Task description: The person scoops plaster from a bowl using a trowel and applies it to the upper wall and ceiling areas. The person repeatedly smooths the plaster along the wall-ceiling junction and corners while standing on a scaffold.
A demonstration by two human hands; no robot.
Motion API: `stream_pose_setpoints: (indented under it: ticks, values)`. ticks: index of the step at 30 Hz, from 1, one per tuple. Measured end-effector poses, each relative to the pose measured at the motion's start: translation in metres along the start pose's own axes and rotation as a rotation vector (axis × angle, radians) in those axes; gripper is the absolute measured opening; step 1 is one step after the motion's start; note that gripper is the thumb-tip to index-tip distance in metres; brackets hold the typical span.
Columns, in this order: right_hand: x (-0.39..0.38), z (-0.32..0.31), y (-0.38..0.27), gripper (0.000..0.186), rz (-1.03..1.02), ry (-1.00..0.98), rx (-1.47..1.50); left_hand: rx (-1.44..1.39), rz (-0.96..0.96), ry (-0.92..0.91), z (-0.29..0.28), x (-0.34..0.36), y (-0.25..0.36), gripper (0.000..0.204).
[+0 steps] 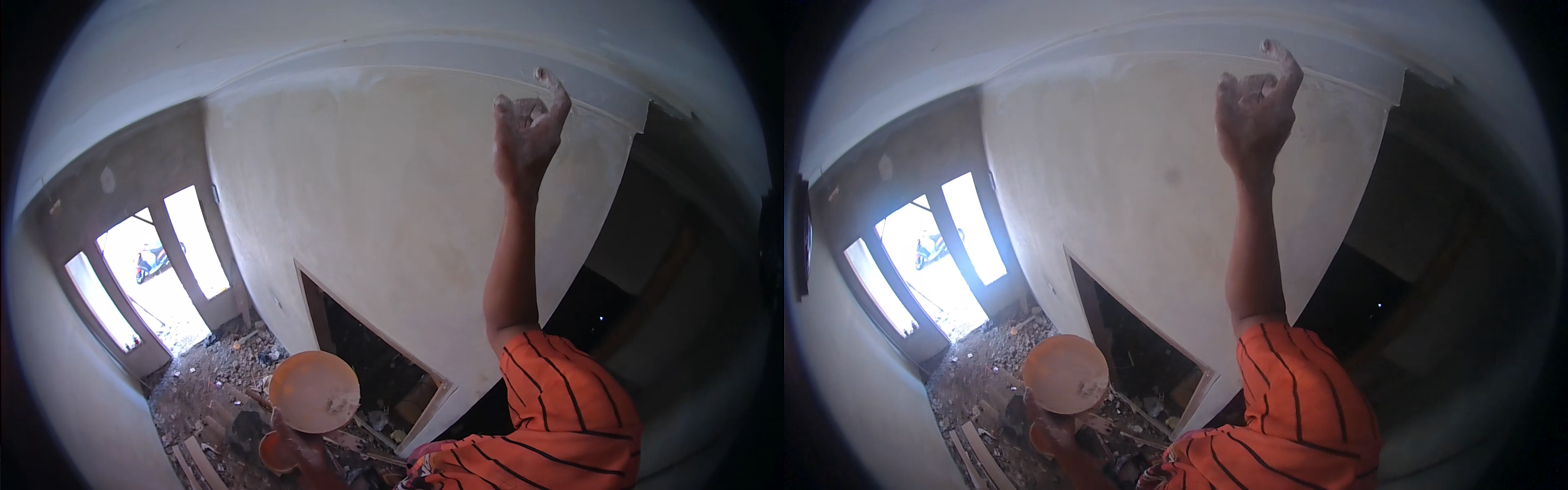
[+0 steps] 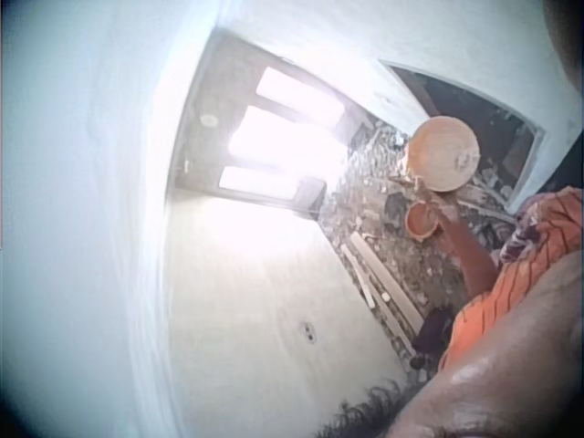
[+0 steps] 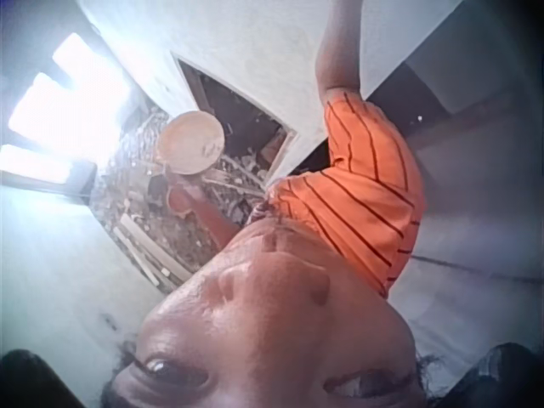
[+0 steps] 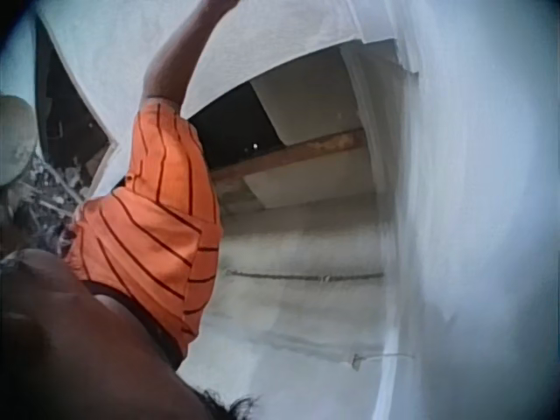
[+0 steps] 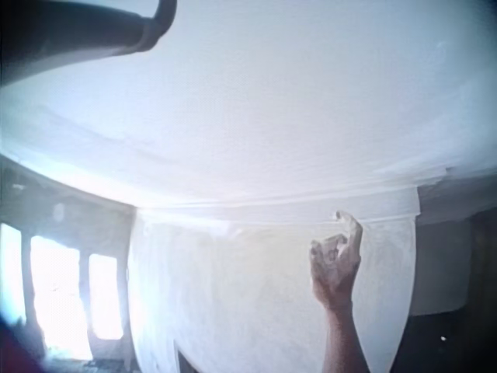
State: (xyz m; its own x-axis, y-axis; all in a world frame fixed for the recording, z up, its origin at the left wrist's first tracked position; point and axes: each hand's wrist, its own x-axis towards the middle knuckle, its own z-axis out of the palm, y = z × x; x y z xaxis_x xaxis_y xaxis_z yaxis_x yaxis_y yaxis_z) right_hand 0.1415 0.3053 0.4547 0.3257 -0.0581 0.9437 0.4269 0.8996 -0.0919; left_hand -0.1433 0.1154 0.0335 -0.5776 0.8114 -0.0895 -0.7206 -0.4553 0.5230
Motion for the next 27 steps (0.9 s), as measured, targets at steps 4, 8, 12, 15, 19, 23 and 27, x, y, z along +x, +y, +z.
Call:
stream_pose_setpoints:
  ticks: [4, 8, 12, 15, 19, 23, 27]
  values:
    - [0.012, 0.021, -0.007, 0.053, 0.005, -0.134, -0.116, 0.049, 0.011, -0.005, 0.002, -0.003, 0.005, 0.069]
    - [0.017, 0.049, -0.001, 0.059, 0.11, -0.331, -0.178, 0.238, 0.102, 0.035, 0.006, -0.013, 0.005, 0.066]
    - [0.008, 0.069, 0.013, 0.08, 0.058, -0.229, -0.186, 0.142, 0.074, 0.025, -0.002, -0.007, -0.006, 0.065]
    - [0.005, 0.076, 0.003, 0.094, 0.094, -0.227, -0.317, -0.007, -0.036, 0.018, 0.002, -0.006, -0.001, 0.066]
    - [0.007, 0.105, 0.0, 0.097, 0.207, -0.338, -0.563, -0.024, -0.052, -0.012, 0.0, -0.004, 0.001, 0.066]
    - [0.01, 0.138, 0.037, 0.102, 0.108, -0.379, -0.76, 0.142, 0.05, -0.043, -0.02, 0.003, -0.013, 0.065]
    - [0.003, 0.151, 0.034, 0.102, 0.063, -0.554, -0.833, 0.207, 0.197, -0.048, -0.009, -0.01, -0.013, 0.064]
